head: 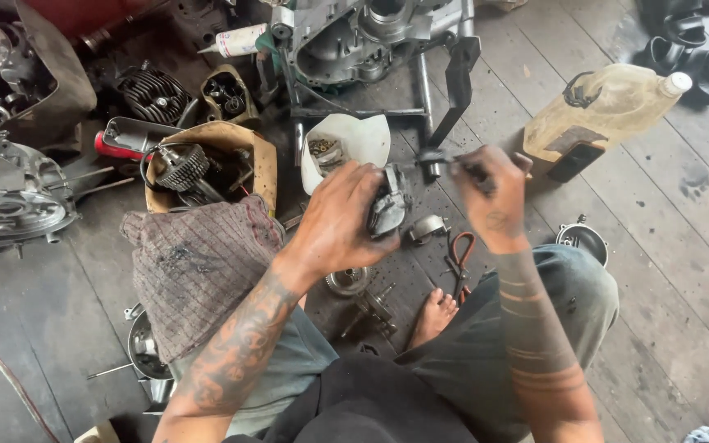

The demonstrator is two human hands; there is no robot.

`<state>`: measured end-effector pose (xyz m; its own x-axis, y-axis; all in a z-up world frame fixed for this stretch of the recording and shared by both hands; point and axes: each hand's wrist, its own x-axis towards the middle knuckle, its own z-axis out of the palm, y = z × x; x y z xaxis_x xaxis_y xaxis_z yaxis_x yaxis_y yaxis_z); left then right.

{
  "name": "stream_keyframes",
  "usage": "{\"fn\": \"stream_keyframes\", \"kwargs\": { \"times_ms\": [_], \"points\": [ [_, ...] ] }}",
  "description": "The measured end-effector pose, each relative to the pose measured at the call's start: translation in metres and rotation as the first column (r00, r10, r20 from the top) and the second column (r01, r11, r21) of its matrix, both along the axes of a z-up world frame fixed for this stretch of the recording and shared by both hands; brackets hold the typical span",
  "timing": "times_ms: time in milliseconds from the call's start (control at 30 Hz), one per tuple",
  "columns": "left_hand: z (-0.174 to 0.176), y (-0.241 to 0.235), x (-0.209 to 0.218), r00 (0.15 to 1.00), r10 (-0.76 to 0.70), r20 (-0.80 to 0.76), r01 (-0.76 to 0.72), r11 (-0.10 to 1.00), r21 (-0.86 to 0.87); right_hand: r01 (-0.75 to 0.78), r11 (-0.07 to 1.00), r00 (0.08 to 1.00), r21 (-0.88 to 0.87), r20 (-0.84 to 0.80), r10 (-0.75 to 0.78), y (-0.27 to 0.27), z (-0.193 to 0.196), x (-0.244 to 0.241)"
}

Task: Cleaning an engine cover using a brush and a scraping tool to remove grime and old gasket material.

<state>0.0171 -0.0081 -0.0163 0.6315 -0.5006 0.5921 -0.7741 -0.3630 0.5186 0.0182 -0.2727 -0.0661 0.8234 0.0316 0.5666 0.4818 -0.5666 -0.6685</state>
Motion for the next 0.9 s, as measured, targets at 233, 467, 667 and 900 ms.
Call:
{"fn": "stream_keyframes", "kwargs": {
  "times_ms": [233, 467, 667, 900],
  "points": [
    [0.008, 0.013, 0.007, 0.999, -0.005, 0.034, -0.012, 0.876, 0.482, -0.059, 0.970, 0.988, 0.237, -0.125, 0.091, -0.007, 0.047, -0.038],
    [0.016, 0.007, 0.005, 0.998, -0.013, 0.055, -0.031, 0.703, 0.711, -0.137, 0.833, 0.964, -0.537, 0.122, 0.237, 0.028, 0.101, -0.040],
    [-0.008, 0.010, 0.002, 0.976, -0.049, 0.214, -0.079, 0.830, 0.551, -0.215, 0.650, 0.951, -0.729, -0.004, 0.309, 0.035, 0.131, -0.024],
    [-0.012, 0.010, 0.006, 0.981, -0.096, 0.169, -0.029, 0.787, 0.616, -0.225, 0.507, 0.955, -0.832, -0.085, 0.284, 0.039, 0.168, -0.018]
  ]
}}
